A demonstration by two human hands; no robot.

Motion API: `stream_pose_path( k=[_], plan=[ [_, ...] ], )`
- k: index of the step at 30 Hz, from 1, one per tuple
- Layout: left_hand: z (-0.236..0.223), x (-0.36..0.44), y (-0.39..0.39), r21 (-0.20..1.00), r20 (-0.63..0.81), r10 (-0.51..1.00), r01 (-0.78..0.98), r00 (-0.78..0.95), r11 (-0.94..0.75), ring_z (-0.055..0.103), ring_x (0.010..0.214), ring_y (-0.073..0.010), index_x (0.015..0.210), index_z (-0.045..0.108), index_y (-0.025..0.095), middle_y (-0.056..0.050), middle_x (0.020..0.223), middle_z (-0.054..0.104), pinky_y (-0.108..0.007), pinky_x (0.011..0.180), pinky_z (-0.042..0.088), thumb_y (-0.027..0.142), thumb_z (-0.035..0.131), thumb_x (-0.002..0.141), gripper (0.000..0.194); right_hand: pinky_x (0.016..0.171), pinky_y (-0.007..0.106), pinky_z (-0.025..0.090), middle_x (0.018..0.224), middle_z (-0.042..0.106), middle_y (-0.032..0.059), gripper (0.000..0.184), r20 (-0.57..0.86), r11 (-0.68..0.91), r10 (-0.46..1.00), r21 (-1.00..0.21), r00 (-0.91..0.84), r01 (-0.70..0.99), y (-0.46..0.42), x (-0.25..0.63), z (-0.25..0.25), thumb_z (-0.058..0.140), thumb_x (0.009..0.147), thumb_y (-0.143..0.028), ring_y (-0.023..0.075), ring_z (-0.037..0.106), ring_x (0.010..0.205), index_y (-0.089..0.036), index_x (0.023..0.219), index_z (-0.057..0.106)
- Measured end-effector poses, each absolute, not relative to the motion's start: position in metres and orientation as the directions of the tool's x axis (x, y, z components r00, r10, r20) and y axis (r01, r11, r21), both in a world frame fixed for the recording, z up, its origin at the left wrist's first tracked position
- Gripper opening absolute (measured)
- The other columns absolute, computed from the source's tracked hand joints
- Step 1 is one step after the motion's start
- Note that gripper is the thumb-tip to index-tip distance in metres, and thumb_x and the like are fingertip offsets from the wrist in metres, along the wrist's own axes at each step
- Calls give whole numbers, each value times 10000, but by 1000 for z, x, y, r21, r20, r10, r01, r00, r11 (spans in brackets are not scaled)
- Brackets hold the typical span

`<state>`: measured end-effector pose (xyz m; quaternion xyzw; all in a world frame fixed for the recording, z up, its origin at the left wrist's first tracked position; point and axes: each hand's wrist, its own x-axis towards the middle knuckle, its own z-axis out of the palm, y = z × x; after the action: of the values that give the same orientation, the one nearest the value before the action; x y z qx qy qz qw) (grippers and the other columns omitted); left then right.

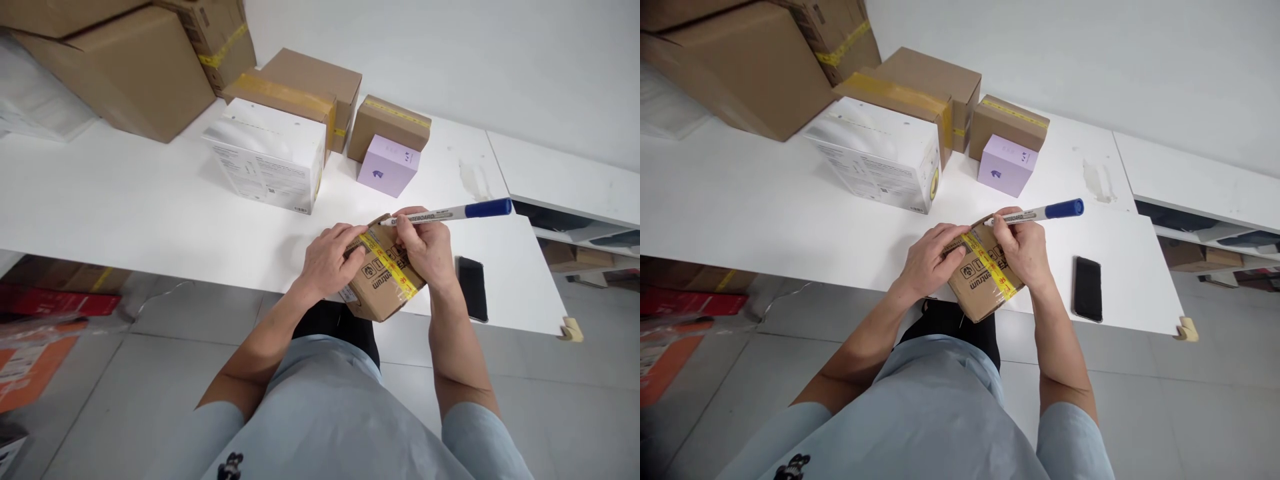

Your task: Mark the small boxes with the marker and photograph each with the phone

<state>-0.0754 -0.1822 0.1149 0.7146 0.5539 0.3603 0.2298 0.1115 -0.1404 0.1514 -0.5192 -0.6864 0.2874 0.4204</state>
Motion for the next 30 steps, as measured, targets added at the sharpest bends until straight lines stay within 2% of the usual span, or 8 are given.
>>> stream_pose_path(
  k=[4, 8, 10, 12, 15, 18, 25, 30],
  plan=[
    [116, -75, -183, 729, 248, 961, 629, 125, -270, 617, 1151, -229, 1268, 607, 259, -22, 1256, 663, -397, 1017, 502, 309, 457, 921, 381, 516, 238, 425, 652, 616, -30, 261, 284, 274, 959, -914, -9, 299, -141, 111, 153, 598, 915, -451, 93, 526, 528, -197, 928, 655],
    [118, -75, -183, 733, 236, 964, 630, 122, -259, 619, 1149, -224, 1286, 599, 256, -20, 1266, 661, -388, 1002, 506, 314, 450, 924, 395, 475, 229, 405, 647, 572, -20, 292, 363, 340, 898, -931, 250, 131, -135, 125, 155, 507, 925, -448, 91, 509, 511, -201, 802, 604],
    [119, -75, -184, 735, 234, 964, 627, 125, -259, 621, 1148, -222, 1288, 599, 252, -23, 1264, 661, -384, 985, 514, 324, 448, 929, 396, 461, 228, 391, 623, 527, -30, 279, 358, 325, 849, -934, 388, 151, -130, 143, 152, 478, 917, -428, 94, 491, 498, -211, 758, 550],
    [119, -75, -184, 744, 236, 964, 615, 122, -260, 623, 1151, -221, 1278, 606, 248, -27, 1255, 665, -386, 985, 517, 327, 453, 929, 389, 464, 231, 382, 616, 528, -39, 195, 275, 159, 861, -945, 428, 286, -124, 165, 143, 509, 893, -393, 101, 485, 488, -215, 817, 530],
    [117, -75, -184, 786, 238, 967, 568, 87, -245, 625, 1170, -223, 1280, 601, 254, -30, 1265, 665, -398, 1014, 510, 326, 493, 908, 393, 524, 255, 412, 653, 614, -7, 211, -25, -268, 934, -712, 357, 649, -119, 194, 121, 570, 867, -370, 138, 547, 543, -191, 976, 548],
    [114, -73, -185, 839, 226, 974, 503, 27, -209, 631, 1176, -237, 1300, 572, 251, -45, 1274, 667, -419, 1022, 512, 336, 544, 875, 434, 634, 291, 440, 767, 691, 79, 253, -203, -392, 919, -406, 337, 825, -120, 207, 96, 627, 839, -359, 200, 627, 703, -158, 989, 600],
    [111, -70, -187, 881, 183, 982, 449, -41, -146, 642, 1167, -251, 1262, 556, 242, -58, 1238, 684, -442, 1007, 526, 333, 575, 848, 424, 740, 311, 454, 882, 707, 137, 257, -239, -421, 901, -268, 363, 867, -138, 209, 66, 610, 849, -402, 252, 648, 873, -160, 911, 667],
    [110, -71, -187, 881, 182, 983, 451, -39, -145, 637, 1175, -253, 1252, 562, 254, -53, 1230, 687, -456, 1019, 521, 346, 574, 854, 409, 944, 500, 452, 1278, 581, 282, 593, -81, -581, 813, -182, 577, 793, -153, 237, 65, 521, 889, -548, 403, 545, 1195, -79, 1247, 581]
  ],
)
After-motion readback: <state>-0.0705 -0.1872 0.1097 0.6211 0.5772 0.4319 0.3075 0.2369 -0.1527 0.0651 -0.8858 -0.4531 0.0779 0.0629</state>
